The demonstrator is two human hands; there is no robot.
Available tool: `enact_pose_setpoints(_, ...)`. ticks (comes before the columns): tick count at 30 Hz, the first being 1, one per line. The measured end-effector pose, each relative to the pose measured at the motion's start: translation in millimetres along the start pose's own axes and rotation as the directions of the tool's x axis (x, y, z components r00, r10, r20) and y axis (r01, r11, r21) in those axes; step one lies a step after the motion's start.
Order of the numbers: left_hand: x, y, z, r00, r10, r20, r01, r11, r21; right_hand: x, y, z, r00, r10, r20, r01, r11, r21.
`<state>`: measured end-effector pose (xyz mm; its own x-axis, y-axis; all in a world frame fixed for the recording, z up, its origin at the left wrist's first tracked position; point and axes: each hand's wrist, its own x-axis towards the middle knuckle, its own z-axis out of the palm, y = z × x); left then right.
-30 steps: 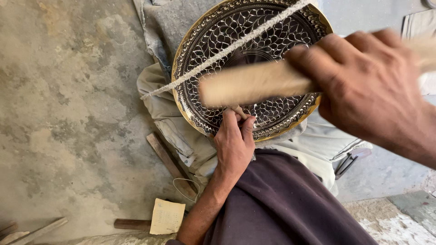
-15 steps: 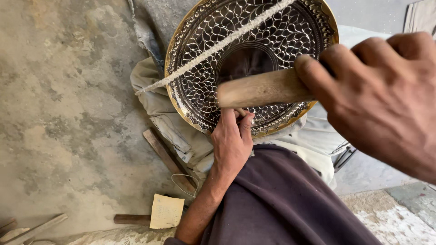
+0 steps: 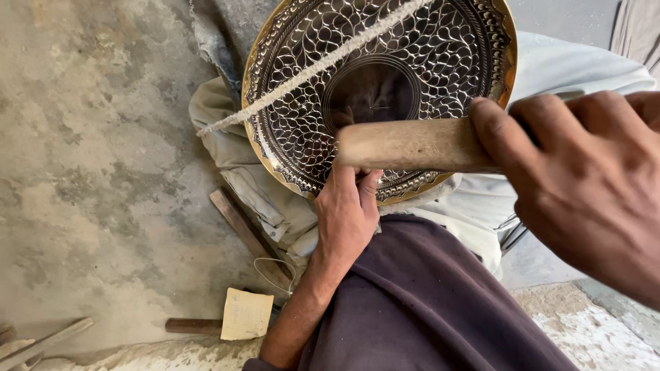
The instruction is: The person sits on the floor with an engraved brass tray on their lap, holds a small punch against the tray's surface, and repeatedly strikes the punch with a wooden mallet to chase the decorative pattern, repositioning the punch between strikes.
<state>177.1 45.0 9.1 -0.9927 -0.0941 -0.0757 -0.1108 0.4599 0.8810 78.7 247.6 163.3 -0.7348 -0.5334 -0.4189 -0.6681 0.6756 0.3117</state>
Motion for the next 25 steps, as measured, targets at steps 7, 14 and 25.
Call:
enact_pose_setpoints(7, -2.5, 2.9, -1.6, 1.0, -0.005, 0.005, 0.005, 0.999, 0.032, -7.6, -1.8, 11.0, 0.999, -0.041, -0.015, 0.042, 0.999, 0.019)
enact_pose_setpoints(14, 2.0, 8.4, -4.4, 1.0, 0.006, 0.017, -0.006, 1.0, -0.007, -8.4, 1.1, 19.8, 0.996, -0.024, -0.087, 0.027, 0.999, 0.035)
enact_pose_setpoints(25, -10.1, -11.4, -2.2, 0.994, -0.033, -0.107, 0.025, 0.997, -0.078, 5.3, 12.3, 43.2, 0.993, -0.064, -0.098, 0.04, 0.973, -0.229)
